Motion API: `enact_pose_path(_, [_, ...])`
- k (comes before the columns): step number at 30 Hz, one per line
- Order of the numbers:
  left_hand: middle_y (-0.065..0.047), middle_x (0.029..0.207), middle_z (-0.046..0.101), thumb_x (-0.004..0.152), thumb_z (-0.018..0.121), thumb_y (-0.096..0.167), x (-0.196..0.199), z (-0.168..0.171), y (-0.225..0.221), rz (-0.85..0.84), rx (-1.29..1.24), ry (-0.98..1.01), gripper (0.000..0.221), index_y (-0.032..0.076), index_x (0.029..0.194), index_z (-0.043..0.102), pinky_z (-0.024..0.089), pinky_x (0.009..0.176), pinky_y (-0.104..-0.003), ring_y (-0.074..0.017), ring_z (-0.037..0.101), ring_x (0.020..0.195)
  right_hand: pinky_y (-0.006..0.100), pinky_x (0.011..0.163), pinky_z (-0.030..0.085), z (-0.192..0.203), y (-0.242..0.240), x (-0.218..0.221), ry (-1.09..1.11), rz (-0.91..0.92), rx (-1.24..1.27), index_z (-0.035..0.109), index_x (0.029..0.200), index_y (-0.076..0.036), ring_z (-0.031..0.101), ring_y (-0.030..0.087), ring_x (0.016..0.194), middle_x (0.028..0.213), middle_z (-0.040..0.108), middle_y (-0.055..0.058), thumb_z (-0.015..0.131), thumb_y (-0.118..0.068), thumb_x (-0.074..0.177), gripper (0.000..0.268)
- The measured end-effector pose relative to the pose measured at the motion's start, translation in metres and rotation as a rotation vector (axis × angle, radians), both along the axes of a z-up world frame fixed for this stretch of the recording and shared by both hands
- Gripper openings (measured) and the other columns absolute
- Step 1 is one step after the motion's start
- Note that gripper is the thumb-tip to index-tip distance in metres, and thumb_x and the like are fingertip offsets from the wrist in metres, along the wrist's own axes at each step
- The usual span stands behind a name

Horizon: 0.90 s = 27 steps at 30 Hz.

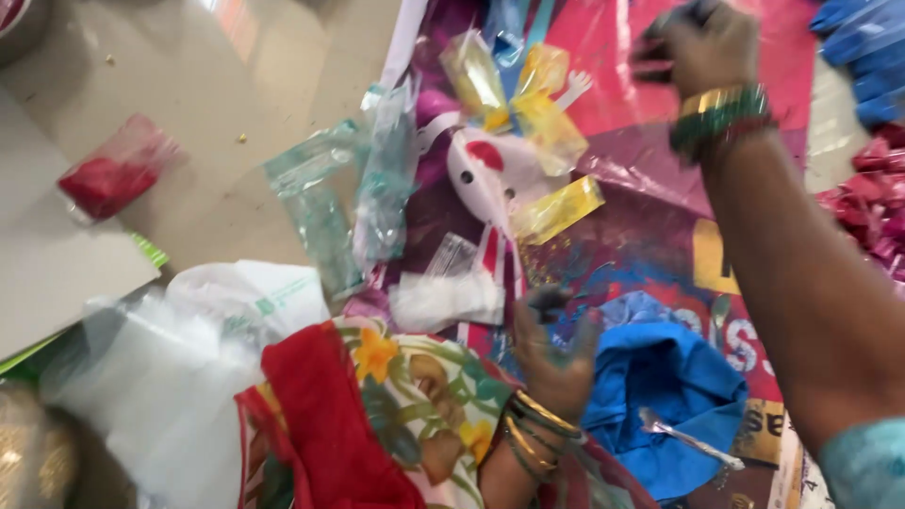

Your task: The person packages blue powder into small plastic bags using a spoon.

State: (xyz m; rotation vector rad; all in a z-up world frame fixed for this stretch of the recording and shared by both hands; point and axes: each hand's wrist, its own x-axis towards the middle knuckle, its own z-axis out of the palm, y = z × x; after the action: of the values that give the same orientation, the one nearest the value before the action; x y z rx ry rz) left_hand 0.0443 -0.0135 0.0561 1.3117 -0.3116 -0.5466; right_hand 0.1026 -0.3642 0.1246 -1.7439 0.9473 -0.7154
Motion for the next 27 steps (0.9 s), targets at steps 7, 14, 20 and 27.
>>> enact_pose_path(7, [-0.012, 0.142, 0.054, 0.093, 0.084, 0.027, -0.003, 0.021, 0.023, 0.084, -0.156, -0.598, 0.060, 0.014, 0.139, 0.047, 0.042, 0.121, -0.049, -0.0319, 0.055, 0.129, 0.032, 0.075, 0.063, -0.065, 0.208, -0.046, 0.288, 0.550, 0.173, 0.072, 0.111, -0.003, 0.077, 0.019, 0.087, 0.096, 0.079, 0.010, 0.067, -0.014, 0.095, 0.020])
enact_pose_path(14, [-0.012, 0.144, 0.054, 0.097, 0.079, 0.021, -0.003, 0.029, 0.027, 0.161, -0.122, -0.669, 0.055, 0.015, 0.139, 0.044, 0.039, 0.113, -0.047, -0.0324, 0.055, 0.131, 0.044, 0.088, 0.055, -0.129, 0.270, -0.027, 0.417, 0.292, -0.509, 0.064, 0.130, -0.008, 0.068, 0.037, 0.104, 0.117, 0.068, 0.016, 0.076, -0.021, 0.088, 0.045])
enact_pose_path(20, [-0.014, 0.143, 0.054, 0.101, 0.075, 0.016, 0.004, 0.027, 0.025, 0.168, -0.190, -0.602, 0.052, 0.013, 0.142, 0.043, 0.042, 0.113, -0.044, -0.0311, 0.054, 0.131, 0.052, 0.096, 0.048, -0.138, 0.262, 0.007, 0.688, 0.403, -0.503, 0.054, 0.136, -0.008, 0.058, 0.041, 0.116, 0.120, 0.063, 0.018, 0.075, -0.020, 0.085, 0.056])
enact_pose_path(27, [-0.014, 0.137, 0.058, 0.092, 0.076, 0.009, 0.014, 0.033, 0.026, 0.184, -0.123, -0.589, 0.055, 0.011, 0.137, 0.044, 0.039, 0.113, -0.046, -0.0312, 0.058, 0.127, 0.053, 0.094, 0.047, -0.121, 0.271, 0.014, 0.666, 0.360, -0.396, 0.056, 0.128, -0.013, 0.055, 0.044, 0.114, 0.122, 0.057, 0.020, 0.078, -0.014, 0.076, 0.056])
